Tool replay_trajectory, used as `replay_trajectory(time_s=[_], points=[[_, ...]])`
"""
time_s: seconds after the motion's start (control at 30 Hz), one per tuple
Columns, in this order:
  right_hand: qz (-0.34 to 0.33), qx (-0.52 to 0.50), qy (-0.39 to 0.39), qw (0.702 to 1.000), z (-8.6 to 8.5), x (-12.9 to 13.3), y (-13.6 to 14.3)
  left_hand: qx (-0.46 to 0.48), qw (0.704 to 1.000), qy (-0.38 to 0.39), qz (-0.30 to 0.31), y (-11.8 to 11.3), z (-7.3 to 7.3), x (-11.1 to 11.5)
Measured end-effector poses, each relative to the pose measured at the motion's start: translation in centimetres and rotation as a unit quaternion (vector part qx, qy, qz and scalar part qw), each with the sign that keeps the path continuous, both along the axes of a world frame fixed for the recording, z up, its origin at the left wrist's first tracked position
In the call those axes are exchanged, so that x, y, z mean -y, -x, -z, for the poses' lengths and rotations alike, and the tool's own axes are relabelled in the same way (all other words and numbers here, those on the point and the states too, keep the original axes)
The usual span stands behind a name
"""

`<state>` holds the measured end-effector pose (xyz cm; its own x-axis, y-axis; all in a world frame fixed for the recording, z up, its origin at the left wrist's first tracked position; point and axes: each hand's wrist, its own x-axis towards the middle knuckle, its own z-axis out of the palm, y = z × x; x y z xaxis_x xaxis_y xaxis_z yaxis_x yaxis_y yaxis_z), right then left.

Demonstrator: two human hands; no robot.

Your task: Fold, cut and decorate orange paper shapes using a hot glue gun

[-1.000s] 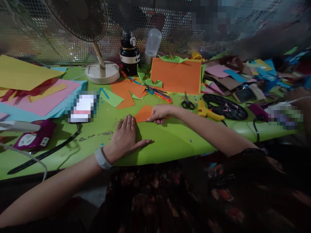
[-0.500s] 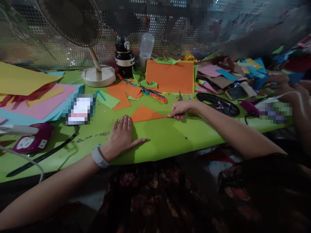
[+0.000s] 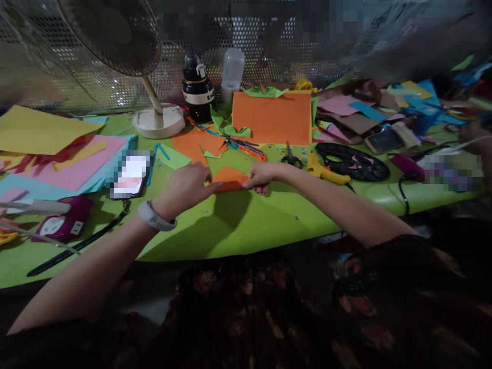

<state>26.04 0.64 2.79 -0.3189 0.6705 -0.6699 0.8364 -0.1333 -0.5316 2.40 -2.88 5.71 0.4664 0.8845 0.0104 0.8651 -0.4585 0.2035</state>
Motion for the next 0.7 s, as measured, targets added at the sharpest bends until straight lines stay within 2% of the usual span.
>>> replay_trajectory(time_s=[0.03, 0.07, 0.13, 0.2, 0.33, 0.47, 0.57, 0.7], points=[[0.001, 0.005, 0.0, 1.0, 0.1, -0.1, -0.1, -0.004, 0.999, 0.046, 0.004, -0.6, -0.3, -0.9], [0.001, 0.01, 0.001, 1.0, 0.1, -0.2, -0.1, 0.002, 0.992, 0.125, 0.017, -1.2, -0.3, -1.8], [-0.004, 0.013, 0.002, 1.0, 0.2, -0.3, -0.1, 0.029, 0.957, 0.284, 0.042, -2.2, 0.3, -3.1], [-0.01, 0.011, 0.003, 1.0, 0.4, -0.5, -0.1, 0.051, 0.931, 0.359, 0.037, -2.9, 1.3, -3.9], [-0.024, 0.0, 0.008, 1.0, 0.8, -0.9, -0.4, 0.063, 0.914, 0.399, 0.019, -2.9, 2.9, -4.9], [-0.024, -0.003, 0.01, 1.0, 1.0, -1.0, -0.5, 0.042, 0.914, 0.403, 0.017, -2.3, 2.9, -5.3], [-0.024, -0.009, 0.01, 1.0, 1.0, -0.9, -0.6, 0.031, 0.913, 0.406, -0.008, -0.9, 2.7, -5.4], [-0.011, -0.02, 0.013, 1.0, 1.1, -0.8, -0.6, 0.019, 0.915, 0.4, -0.048, 2.1, 2.6, -5.4]])
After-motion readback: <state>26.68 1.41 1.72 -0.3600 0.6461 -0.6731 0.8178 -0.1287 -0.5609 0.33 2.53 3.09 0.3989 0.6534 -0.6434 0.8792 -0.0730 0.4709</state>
